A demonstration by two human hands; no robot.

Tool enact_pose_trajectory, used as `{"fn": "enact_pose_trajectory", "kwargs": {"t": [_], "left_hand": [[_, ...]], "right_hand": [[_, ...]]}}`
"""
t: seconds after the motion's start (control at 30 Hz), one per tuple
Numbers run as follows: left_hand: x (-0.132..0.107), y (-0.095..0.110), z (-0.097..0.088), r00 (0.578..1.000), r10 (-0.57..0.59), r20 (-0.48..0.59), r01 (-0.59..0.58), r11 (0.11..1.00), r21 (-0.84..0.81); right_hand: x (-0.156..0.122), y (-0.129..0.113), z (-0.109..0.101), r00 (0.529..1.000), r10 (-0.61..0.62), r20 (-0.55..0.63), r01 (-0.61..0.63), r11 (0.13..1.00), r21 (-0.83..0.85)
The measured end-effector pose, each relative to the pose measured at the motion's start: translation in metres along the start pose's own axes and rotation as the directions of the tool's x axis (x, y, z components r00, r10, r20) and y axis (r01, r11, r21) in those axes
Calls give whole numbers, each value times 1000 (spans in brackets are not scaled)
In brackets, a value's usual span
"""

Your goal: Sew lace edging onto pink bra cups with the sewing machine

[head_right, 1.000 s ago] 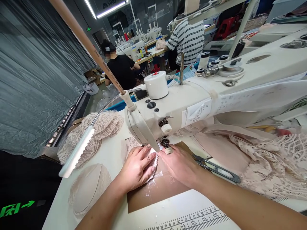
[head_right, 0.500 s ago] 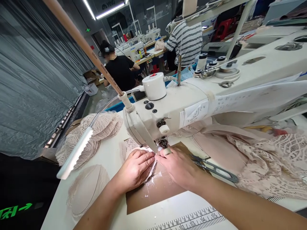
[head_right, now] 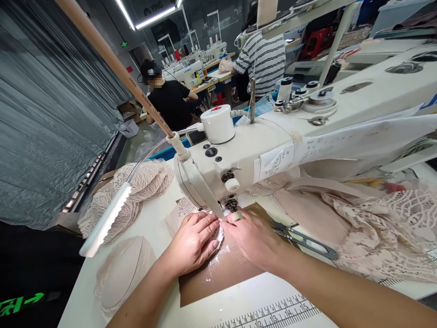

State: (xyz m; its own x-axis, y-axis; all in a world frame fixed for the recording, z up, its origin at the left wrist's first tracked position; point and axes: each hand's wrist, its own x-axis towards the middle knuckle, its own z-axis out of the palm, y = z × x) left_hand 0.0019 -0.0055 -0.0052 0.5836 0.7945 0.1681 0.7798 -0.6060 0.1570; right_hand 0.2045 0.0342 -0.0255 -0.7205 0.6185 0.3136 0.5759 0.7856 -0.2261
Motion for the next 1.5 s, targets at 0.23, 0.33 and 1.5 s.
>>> {"fn": "enact_pose_trajectory", "kwargs": {"t": [0.23,0.33,1.5], "left_hand": [[1,0,-1,1000,14,-17,-14,1000,-10],[3,3,-1,999,-36,-18,36,999,0],[-1,7,3,997,27,-76,-33,997,-68]], "right_hand": [[-4,0,0,998,-60,12,59,996,59],[-2,-1,-1,999,-28,-19,28,999,15],[-13,5,5,997,-82,0,82,994,68]]}}
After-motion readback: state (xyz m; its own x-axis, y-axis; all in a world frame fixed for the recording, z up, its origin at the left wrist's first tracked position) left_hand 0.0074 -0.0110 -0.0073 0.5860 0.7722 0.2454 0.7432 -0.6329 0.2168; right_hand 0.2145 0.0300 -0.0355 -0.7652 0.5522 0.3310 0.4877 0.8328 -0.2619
